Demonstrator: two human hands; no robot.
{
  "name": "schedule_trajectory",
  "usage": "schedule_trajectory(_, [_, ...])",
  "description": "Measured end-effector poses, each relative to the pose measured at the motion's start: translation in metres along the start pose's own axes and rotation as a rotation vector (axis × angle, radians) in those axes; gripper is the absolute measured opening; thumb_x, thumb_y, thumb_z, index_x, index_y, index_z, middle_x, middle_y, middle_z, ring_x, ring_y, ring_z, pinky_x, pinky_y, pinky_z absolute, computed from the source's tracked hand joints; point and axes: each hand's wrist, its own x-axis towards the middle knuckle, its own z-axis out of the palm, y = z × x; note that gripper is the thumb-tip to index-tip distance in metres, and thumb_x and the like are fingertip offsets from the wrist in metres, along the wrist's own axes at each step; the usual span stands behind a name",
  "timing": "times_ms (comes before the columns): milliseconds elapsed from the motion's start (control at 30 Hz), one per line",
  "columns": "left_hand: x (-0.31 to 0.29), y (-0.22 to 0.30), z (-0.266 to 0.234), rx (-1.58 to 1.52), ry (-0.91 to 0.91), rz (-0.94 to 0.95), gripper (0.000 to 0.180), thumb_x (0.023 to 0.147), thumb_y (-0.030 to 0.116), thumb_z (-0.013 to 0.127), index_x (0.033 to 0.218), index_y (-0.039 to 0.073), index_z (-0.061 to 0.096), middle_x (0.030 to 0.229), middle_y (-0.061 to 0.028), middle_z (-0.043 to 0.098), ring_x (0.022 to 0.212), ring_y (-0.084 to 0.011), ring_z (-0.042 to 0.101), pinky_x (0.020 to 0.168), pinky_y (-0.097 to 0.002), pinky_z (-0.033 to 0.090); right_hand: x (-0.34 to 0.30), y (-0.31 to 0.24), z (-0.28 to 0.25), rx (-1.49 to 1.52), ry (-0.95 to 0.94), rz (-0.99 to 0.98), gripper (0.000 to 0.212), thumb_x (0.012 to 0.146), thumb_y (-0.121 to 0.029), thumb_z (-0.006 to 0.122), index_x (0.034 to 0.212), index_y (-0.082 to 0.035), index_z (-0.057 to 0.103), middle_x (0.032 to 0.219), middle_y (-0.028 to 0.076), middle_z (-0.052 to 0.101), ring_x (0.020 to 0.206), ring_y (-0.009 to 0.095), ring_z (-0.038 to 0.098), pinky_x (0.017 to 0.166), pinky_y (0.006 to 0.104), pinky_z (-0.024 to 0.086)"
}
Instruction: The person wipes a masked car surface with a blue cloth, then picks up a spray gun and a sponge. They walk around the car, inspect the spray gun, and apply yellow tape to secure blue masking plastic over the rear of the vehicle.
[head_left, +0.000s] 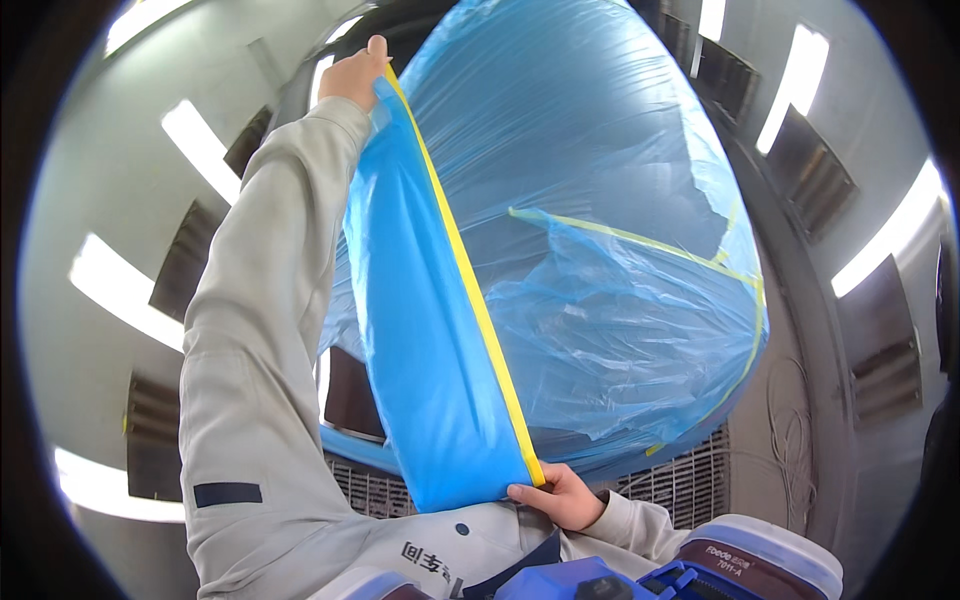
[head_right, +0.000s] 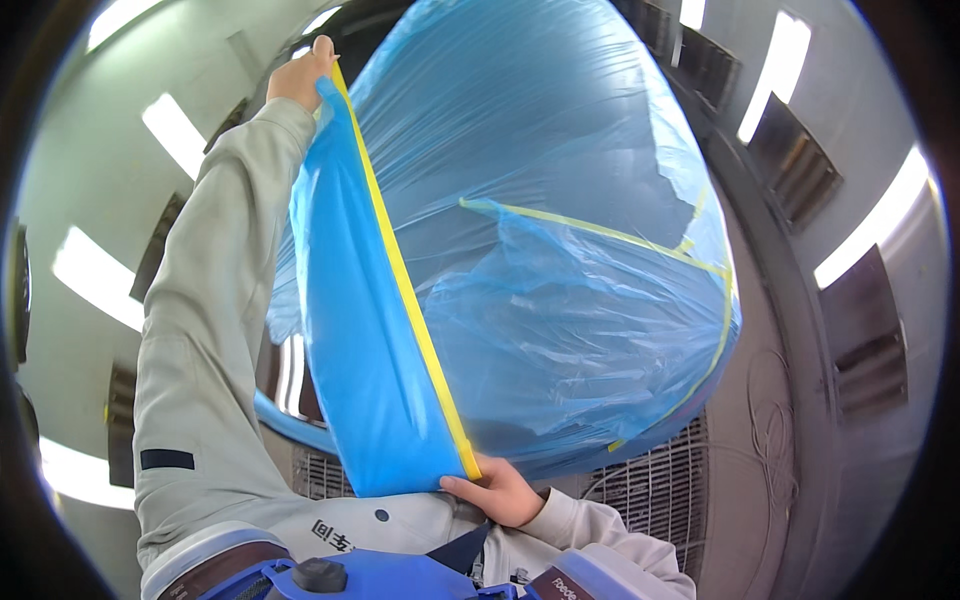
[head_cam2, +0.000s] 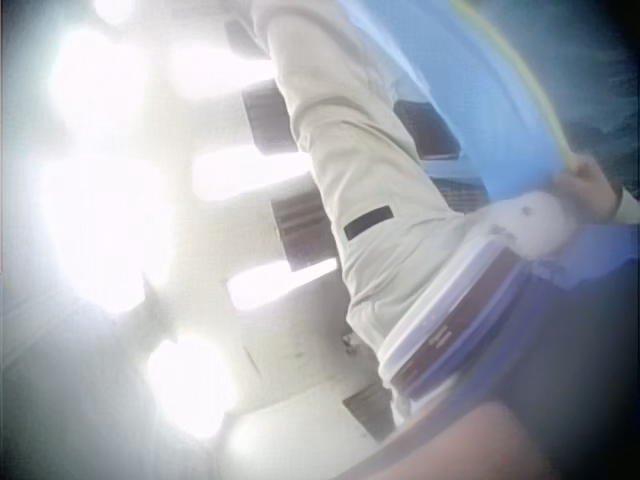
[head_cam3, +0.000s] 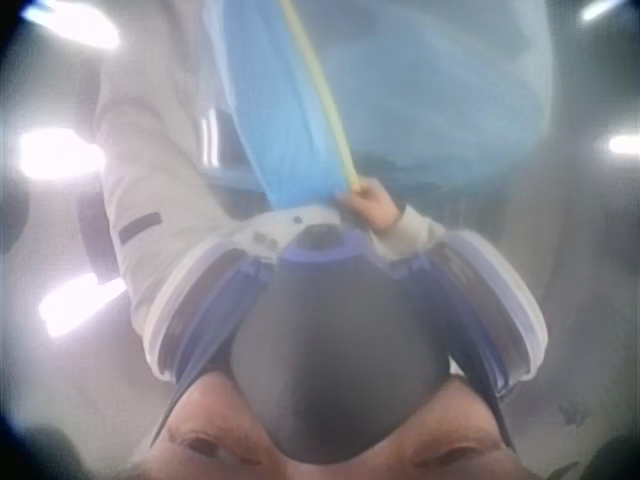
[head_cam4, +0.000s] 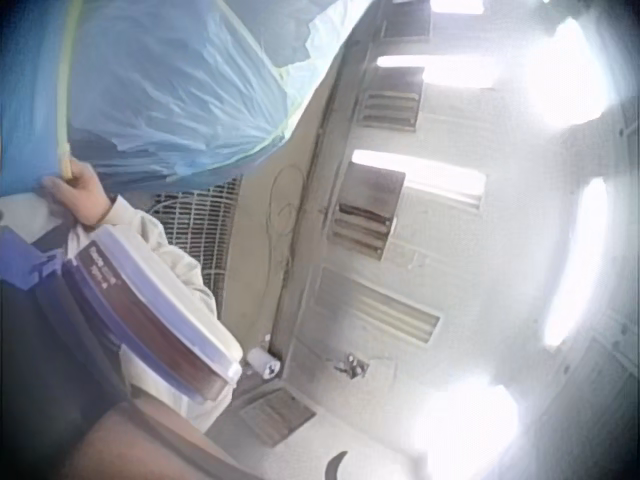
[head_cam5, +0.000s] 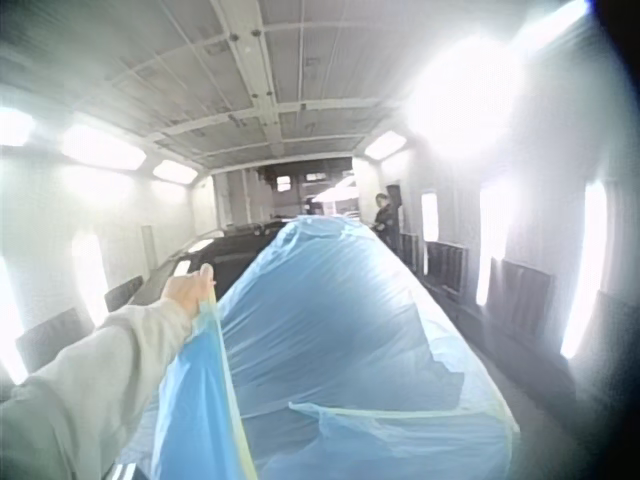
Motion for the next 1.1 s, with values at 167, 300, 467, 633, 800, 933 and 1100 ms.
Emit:
schedule_trajectory(167, [0.049,0.029,0.121,-0.014,-0.080,0.129,0.022,0.107,0.017,0.053,0.128,0.012,0.049,0.114,-0.0128,0.077,0.099,-0.0390,0.078,0.080,-0.0547,0.063,0.021,0.009,0.031,0.234,0.253,0.024,0.027,0.113,-0.026,0.064,0.125,-0.003,0.069,0.102,0.001,0.075,0.091,0.008,0.064,0.083,0.0260,0.050])
schedule_trajectory(300, [0.053,0.062,0.202,-0.089,-0.150,0.170,0.029,0.105,0.011,0.052,0.133,0.014,0.050,0.116,-0.0129,0.077,0.102,-0.0374,0.078,0.080,-0.0548,0.065,0.056,0.012,0.053,0.252,0.403,0.080,0.031,0.116,-0.035,0.056,0.120,-0.006,0.066,0.093,0.004,0.076,0.079,0.006,0.061,0.070,0.0236,0.044])
schedule_trajectory(467, [0.042,0.088,0.244,-0.025,-0.188,0.274,0.030,0.107,0.015,0.055,0.136,0.016,0.051,0.120,-0.0092,0.074,0.108,-0.0324,0.077,0.085,-0.0489,0.067,0.079,0.015,0.074,0.383,0.518,0.093,0.032,0.115,-0.039,0.054,0.116,-0.009,0.062,0.084,0.005,0.074,0.070,0.005,0.056,0.063,0.0223,0.040])
schedule_trajectory(633, [0.038,0.093,0.251,0.001,-0.063,0.374,0.042,0.101,0.012,0.067,0.141,0.018,0.058,0.120,-0.0048,0.072,0.107,-0.0245,0.076,0.083,-0.0408,0.067,0.089,0.010,0.082,0.401,0.565,0.100,0.032,0.115,-0.039,0.055,0.115,-0.008,0.061,0.083,0.007,0.073,0.068,0.007,0.057,0.063,0.0233,0.041])
schedule_trajectory(800, [0.020,0.080,0.252,-0.051,0.142,0.437,0.028,0.096,0.014,0.074,0.123,0.015,0.074,0.125,-0.0017,0.070,0.115,-0.0213,0.071,0.083,-0.0358,0.066,0.090,0.005,0.086,0.454,0.616,0.122,0.033,0.114,-0.038,0.056,0.118,-0.007,0.062,0.082,0.009,0.071,0.070,0.013,0.065,0.064,0.0259,0.045])
schedule_trajectory(933, [0.008,0.077,0.245,-0.052,0.200,0.409,0.033,0.097,0.014,0.074,0.130,0.015,0.076,0.132,-0.0021,0.067,0.120,-0.0205,0.067,0.082,-0.0349,0.065,0.091,0.003,0.083,0.485,0.611,0.089,0.035,0.114,-0.039,0.057,0.121,-0.005,0.062,0.080,0.010,0.070,0.073,0.017,0.070,0.066,0.0279,0.049])
schedule_trajectory(1100, [0.002,0.079,0.216,-0.147,0.269,0.318,0.042,0.096,0.008,0.071,0.138,0.012,0.073,0.135,-0.0049,0.070,0.123,-0.0234,0.067,0.092,-0.0363,0.063,0.094,0.000,0.077,0.500,0.601,0.132,0.039,0.113,-0.041,0.057,0.121,-0.004,0.062,0.081,0.011,0.071,0.073,0.019,0.071,0.068,0.0292,0.050])
